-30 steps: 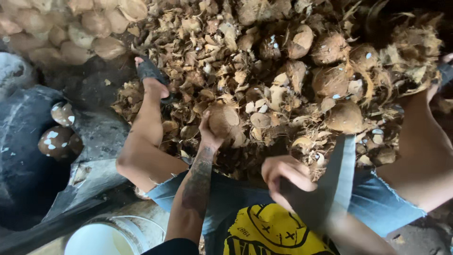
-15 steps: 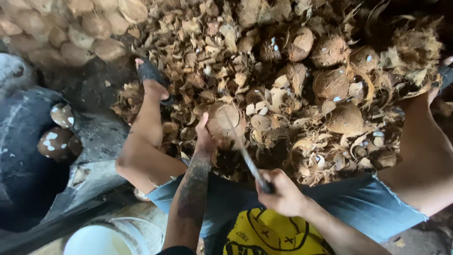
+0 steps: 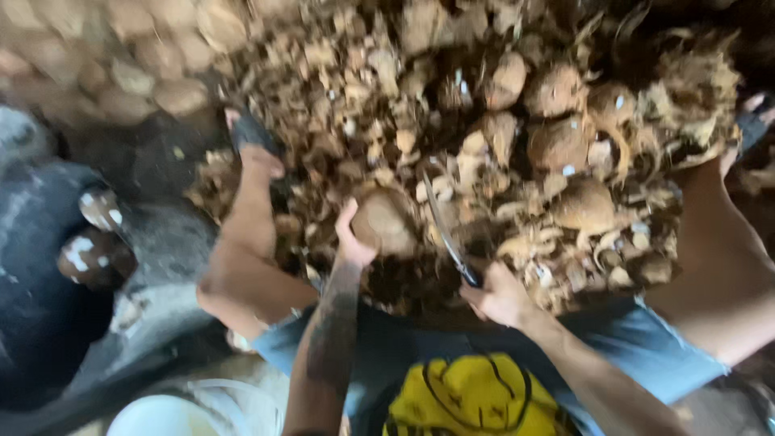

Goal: The person sits on the ground and uses a curved knife to peel the husk off a coconut. They rotate the coconut in their hands to remove the fibrous outer layer, then place the peeled coconut into a black container.

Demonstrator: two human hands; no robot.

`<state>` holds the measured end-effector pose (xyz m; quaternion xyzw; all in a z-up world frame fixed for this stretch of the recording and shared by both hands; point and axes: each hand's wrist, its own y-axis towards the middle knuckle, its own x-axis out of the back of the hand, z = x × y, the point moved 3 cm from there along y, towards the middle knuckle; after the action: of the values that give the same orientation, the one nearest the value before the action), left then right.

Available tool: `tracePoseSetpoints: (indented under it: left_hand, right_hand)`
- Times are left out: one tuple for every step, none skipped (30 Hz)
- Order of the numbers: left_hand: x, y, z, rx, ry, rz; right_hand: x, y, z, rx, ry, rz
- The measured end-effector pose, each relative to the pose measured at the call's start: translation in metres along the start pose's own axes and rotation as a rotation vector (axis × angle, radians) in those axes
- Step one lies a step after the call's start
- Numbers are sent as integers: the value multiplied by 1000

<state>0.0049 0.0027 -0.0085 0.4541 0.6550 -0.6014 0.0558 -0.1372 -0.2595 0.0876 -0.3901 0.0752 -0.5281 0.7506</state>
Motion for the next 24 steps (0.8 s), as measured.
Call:
tracePoseSetpoints:
  left_hand:
    - [2,2,0,-20,-8,12]
    - [3,2,-1,-41,-17,24]
    - [9,12,-1,-50,-20,27]
    - [15,20,-1,-37,-25,30]
    - [18,30,-1,-18,-23,33]
    - [10,20,0,-21,-19,38]
    - [5,9,5,-1,-53,-8]
    - [1,-2,9,19,-86,-54]
    - [-7,-7,10,26,-84,-54]
    - [-17,-13,9,-54,-37,1]
    - [-28,-19,3,-143,9,57]
    - [-23,-22,7,-145,10,59]
    - [-23,-24,3,-181,-28,104]
    - [-21,-25,-2,-216,-66,149]
    - [-27,-25,-7,-213,-71,140]
    - [-33,-26,-12,-204,-55,174]
    - [-35,-31,-14,-198,-47,194]
    - [-26,-40,-3,-197,-61,171]
    - [-25,-40,0,-112,-48,68]
    - [-25,-42,3,-27,-36,-34]
    - [-17,-29,4,-28,-31,-28]
    - [-10,-15,6,-37,-57,-14]
    - [0,-3,11,-38,-79,-3]
    - [-2,-1,8,-30,-71,0]
  right_hand:
    - [3,-10,20,331,91,-89]
    - [7,-24,40,659,188,-183]
    - [9,-30,57,668,185,-179]
    - [14,-43,79,902,265,-189]
    - [19,-57,99,1133,350,-205]
    - [17,-52,102,1140,351,-208]
    - [11,-43,101,917,313,-149]
    - [5,-35,97,693,277,-91]
    - [2,-32,92,688,278,-96]
    - [-6,-23,79,346,222,-4]
    - [-13,-16,67,11,163,88]
    - [-14,-18,53,13,163,88]
    - [-18,-15,40,-49,220,67]
    - [-23,-11,28,-112,276,48]
    - [-12,-19,49,-121,274,53]
    - [-1,-26,76,81,328,3]
    - [11,-37,102,273,376,-36]
    - [5,-41,83,255,370,-17]
    - [7,-42,80,668,373,-89]
    - [9,-48,74,1082,370,-160]
    - [10,-47,79,1087,370,-165]
    - [12,-46,83,1113,331,-168]
    - [12,-47,85,1130,293,-176]
    - [7,-41,78,1127,295,-188]
